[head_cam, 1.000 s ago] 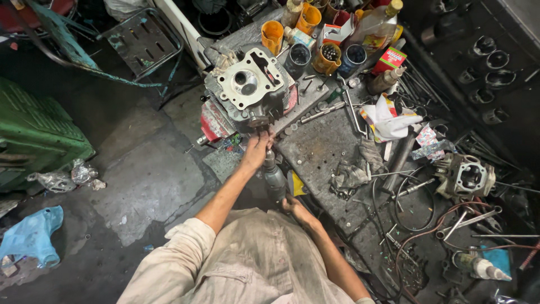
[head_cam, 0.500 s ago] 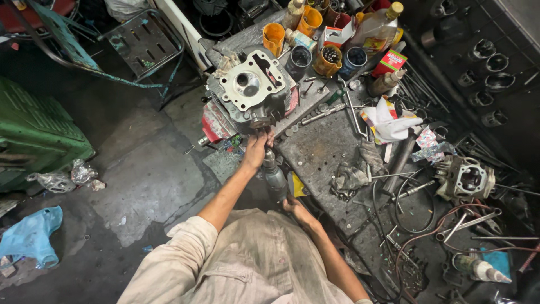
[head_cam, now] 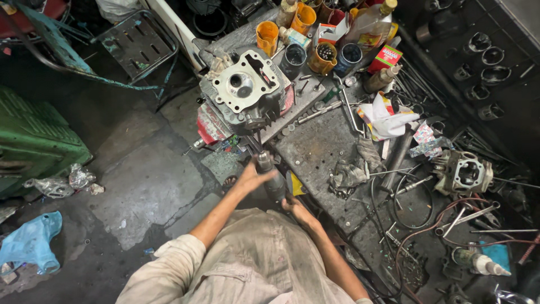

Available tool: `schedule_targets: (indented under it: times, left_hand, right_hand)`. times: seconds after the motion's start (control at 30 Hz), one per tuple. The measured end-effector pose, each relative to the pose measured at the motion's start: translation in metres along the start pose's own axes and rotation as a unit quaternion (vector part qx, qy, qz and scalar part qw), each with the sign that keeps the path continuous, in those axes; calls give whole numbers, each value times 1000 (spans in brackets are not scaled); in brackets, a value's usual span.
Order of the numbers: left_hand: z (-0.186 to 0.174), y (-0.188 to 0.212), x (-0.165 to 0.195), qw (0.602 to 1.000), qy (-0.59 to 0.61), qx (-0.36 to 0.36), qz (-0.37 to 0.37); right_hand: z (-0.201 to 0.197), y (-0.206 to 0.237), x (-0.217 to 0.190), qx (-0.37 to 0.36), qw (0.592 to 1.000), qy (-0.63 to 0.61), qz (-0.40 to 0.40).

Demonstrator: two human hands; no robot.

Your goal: The person secures an engine block in a bench vise, then uses a cordless drill to remove a bolt. After removing the bolt, the person wipes the engine block with a rag.

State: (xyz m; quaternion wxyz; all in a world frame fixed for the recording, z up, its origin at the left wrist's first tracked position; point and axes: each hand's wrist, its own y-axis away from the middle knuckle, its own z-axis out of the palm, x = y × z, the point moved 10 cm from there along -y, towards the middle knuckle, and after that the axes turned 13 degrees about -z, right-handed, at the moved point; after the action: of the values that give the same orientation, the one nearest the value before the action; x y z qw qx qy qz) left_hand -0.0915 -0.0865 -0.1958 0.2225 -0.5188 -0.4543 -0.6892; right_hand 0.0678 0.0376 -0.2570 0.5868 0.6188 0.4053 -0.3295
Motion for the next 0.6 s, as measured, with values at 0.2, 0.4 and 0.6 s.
schedule_targets:
  times: [0.2, 0.4, 0.6]
  left_hand:
    - [-4, 2, -20, 997, -60, 19, -37]
    - [-7, 1, -16, 996, -69, 38, -33]
    - [-6, 3, -16, 998, -48, 35, -25]
  right_hand:
    - [-2, -3, 1, 14, 999, -28, -11]
    - [-2, -1, 5, 3, 999, -35, 10]
    - [-7, -6, -13, 11, 999, 3, -50]
